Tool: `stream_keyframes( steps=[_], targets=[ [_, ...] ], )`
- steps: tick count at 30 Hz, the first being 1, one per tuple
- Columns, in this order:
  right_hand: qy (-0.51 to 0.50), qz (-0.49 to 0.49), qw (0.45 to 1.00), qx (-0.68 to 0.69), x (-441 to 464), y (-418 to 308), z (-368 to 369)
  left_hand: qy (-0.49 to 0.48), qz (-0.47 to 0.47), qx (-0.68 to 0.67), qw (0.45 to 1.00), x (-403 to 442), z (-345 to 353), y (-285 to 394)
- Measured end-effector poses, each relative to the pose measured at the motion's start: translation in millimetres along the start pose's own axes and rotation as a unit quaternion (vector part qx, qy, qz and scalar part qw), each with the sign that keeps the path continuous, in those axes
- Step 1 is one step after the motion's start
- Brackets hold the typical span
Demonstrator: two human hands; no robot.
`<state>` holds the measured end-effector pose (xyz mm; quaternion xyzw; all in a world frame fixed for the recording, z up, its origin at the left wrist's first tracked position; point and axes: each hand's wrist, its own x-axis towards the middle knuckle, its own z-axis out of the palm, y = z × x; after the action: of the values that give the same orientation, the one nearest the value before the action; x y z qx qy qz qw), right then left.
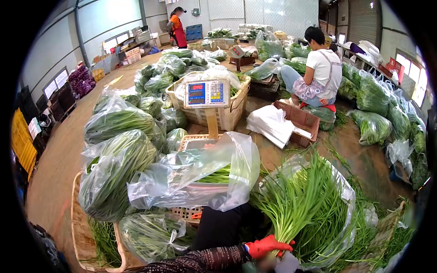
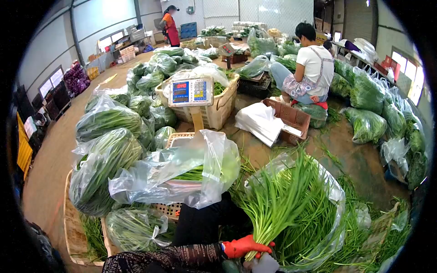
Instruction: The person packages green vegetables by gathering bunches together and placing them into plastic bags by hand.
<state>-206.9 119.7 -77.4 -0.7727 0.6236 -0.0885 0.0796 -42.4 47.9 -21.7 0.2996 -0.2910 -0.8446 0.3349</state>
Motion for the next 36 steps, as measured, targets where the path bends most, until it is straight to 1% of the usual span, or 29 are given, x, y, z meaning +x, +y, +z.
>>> stream_keyframes(
  steps=[3,4,5,6,7,8,9,10,11,12,13,14,16,17,18,19,20,21,22,23,24,25,27,28,30,31,33,34,36],
  targets=[
    [-0.08,0.017,0.992,0.094,1,-11,-13,0.002,-0.008,0.036,0.999,-5,-3,10],
    [-0.07,0.013,0.985,0.154,6,-26,-41,0.021,-0.009,0.024,0.999,-14,2,26],
    [-0.071,0.016,0.986,0.152,8,-22,-42,0.049,0.019,0.023,0.998,-10,-3,24],
    [-0.054,-0.005,0.98,0.192,7,-12,-40,0.068,0.035,0.027,0.997,-13,-2,35],
    [-0.036,-0.017,0.973,0.229,2,-16,-58,0.081,0.044,0.028,0.995,-20,0,57],
    [0.023,0.02,0.953,0.301,8,-12,-79,0.095,0.076,0.051,0.991,-25,3,79],
    [0.074,0.023,0.956,0.282,11,-13,-102,0.086,0.09,0.029,0.992,-24,-3,91],
    [0.056,0.058,0.966,0.245,15,-8,-131,0.095,0.074,0.06,0.991,-26,-8,107],
    [0.145,0.07,0.967,0.199,21,5,-144,0.116,0.123,0.07,0.983,-28,-5,129],
    [0.19,0.093,0.975,0.062,20,33,-149,0.126,0.118,0.063,0.983,-30,-10,146],
    [0.238,0.17,0.956,0.013,27,59,-151,0.13,0.155,0.06,0.977,-34,-8,163],
    [0.092,0.246,0.954,-0.146,30,85,-165,0.128,0.136,0.077,0.979,-34,-20,173],
    [0.144,0.275,0.887,-0.343,47,81,-174,0.139,0.142,0.104,0.974,-38,-21,187],
    [0.119,0.27,0.917,-0.269,62,74,-174,0.137,0.153,0.113,0.972,-36,-24,187],
    [0.091,0.262,0.941,-0.194,75,64,-169,0.14,0.146,0.117,0.972,-32,-28,182],
    [0.113,0.164,0.966,-0.163,84,60,-150,0.138,0.143,0.116,0.973,-28,-29,176],
    [0.077,0.118,0.986,-0.092,99,46,-137,0.147,0.155,0.113,0.97,-25,-29,168],
    [0.063,0.015,0.992,-0.107,112,29,-129,0.156,0.169,0.109,0.967,-23,-28,163],
    [0.046,-0.027,0.973,-0.225,123,19,-101,0.153,0.162,0.119,0.968,-24,-27,161],
    [-0.058,-0.05,0.962,-0.262,137,-11,-110,0.153,0.162,0.118,0.968,-24,-27,159],
    [-0.004,-0.122,0.95,-0.287,147,-10,-85,0.16,0.159,0.112,0.968,-25,-27,158],
    [-0.003,-0.122,0.95,-0.287,156,-11,-76,0.166,0.157,0.107,0.968,-25,-26,156],
    [0.025,-0.184,0.944,-0.272,175,-11,-67,0.171,0.162,0.099,0.967,-25,-27,155],
    [0.027,-0.181,0.944,-0.273,182,-7,-62,0.168,0.146,0.105,0.969,-27,-29,155],
    [0.068,-0.23,0.939,-0.248,190,1,-60,0.16,0.122,0.11,0.973,-26,-34,155],
    [0.067,-0.228,0.938,-0.252,189,4,-60,0.156,0.122,0.108,0.974,-26,-35,154],
    [-0.018,-0.205,0.948,-0.242,181,9,-59,0.163,0.133,0.114,0.971,-26,-32,154],
    [-0.021,-0.204,0.948,-0.244,175,13,-58,0.161,0.145,0.097,0.971,-25,-31,154],
    [0.003,-0.175,0.959,-0.222,155,30,-61,0.16,0.14,0.101,0.972,-26,-32,156]
  ],
)
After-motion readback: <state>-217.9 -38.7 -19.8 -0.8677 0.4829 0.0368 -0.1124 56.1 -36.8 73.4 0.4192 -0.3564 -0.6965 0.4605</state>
